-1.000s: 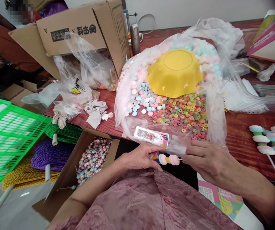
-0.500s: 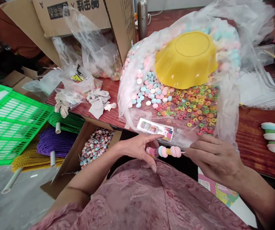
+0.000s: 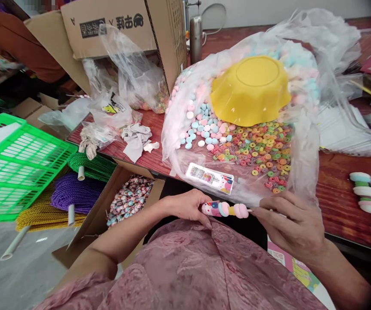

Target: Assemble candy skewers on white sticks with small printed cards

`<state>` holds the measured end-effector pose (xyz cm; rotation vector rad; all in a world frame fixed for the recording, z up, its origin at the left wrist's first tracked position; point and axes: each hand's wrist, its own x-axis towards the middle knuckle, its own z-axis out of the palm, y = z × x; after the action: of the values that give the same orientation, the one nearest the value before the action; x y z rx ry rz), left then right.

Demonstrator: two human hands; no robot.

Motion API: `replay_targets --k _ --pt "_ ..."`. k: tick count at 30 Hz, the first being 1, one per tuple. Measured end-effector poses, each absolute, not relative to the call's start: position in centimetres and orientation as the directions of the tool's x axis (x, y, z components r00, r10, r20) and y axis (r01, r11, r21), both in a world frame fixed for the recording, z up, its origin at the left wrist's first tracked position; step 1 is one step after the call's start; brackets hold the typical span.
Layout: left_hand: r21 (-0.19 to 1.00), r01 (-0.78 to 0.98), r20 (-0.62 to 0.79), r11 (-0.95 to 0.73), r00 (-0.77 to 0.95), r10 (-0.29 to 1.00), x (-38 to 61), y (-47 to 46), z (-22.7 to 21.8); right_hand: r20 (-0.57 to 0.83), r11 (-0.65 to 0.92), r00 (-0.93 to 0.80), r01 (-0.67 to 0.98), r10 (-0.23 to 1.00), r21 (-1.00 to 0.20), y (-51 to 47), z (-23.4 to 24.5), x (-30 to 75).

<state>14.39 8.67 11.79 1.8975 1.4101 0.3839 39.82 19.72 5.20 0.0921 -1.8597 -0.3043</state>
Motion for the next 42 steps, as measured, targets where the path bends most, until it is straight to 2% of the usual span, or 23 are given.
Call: replay_targets --k 3,6,8,10,13,15,17,22,25,29,31,35,37,42 --pt "0.502 0.829 -0.069 -0.245 0.321 0.945 14.7 8.9 11.6 0.906 0.953 -0.365 0.125 -0.213 0.274 19.5 5.5 40.0" --pt "0.284 0.918 -0.02 -0.279 0.296 0.955 15.1 8.9 11.5 0.886 0.95 -0.426 0.155 -0.182 0.27 19.3 6.0 39.9" --pt "0.247 0.927 -0.003 -0.283 0.293 0.956 15.2 9.0 11.5 0.882 0.953 -0.438 0.151 -0.173 0.262 19.3 6.3 39.6" --pt "0.344 0.89 0.005 -0.3 0.318 0.948 15.1 9.2 11.3 0.883 0.963 -0.439 0.12 -0.166 0.24 19.4 6.5 39.4" --pt "0.579 0.767 -0.017 -0.277 0.351 0.936 14.7 9.3 11.3 0.876 0.981 -0.464 0.061 -0.134 0.183 19.9 6.7 39.0" --pt "0.694 0.696 -0.095 -0.185 0.343 0.934 14.3 9.3 11.4 0.863 0.987 -0.491 0.032 -0.123 0.159 20.3 6.9 39.0" --pt "0.748 0.658 -0.19 -0.089 0.341 0.921 13.9 9.1 11.8 0.851 0.985 -0.506 0.023 -0.138 0.173 20.7 7.1 39.0" --pt "0.756 0.653 -0.284 -0.041 0.384 0.878 14.1 9.1 12.9 0.822 0.949 -0.541 0.125 -0.18 0.29 20.6 8.5 39.1" --pt "0.811 0.585 -0.283 0.004 0.386 0.878 14.4 9.4 13.2 0.809 0.908 -0.543 0.186 -0.224 0.376 20.3 9.3 39.3" --pt "0.907 0.42 -0.166 0.012 0.332 0.928 14.3 9.5 13.0 0.812 0.892 -0.526 0.199 -0.253 0.407 20.2 9.7 39.9" --pt "0.924 0.38 -0.073 -0.045 0.291 0.954 14.1 9.2 12.8 0.814 0.897 -0.525 0.192 -0.249 0.398 20.4 9.6 40.1" --pt "0.841 0.484 0.109 -0.241 0.285 0.952 14.2 8.9 12.5 0.808 0.908 -0.534 0.164 -0.247 0.386 20.5 9.5 40.0" --pt "0.805 0.524 0.132 -0.28 0.301 0.944 14.4 8.9 12.3 0.809 0.91 -0.53 0.154 -0.254 0.386 20.3 9.5 39.8" --pt "0.835 0.489 0.103 -0.252 0.311 0.945 14.6 9.5 12.1 0.807 0.901 -0.512 0.135 -0.293 0.413 19.3 9.8 39.2"
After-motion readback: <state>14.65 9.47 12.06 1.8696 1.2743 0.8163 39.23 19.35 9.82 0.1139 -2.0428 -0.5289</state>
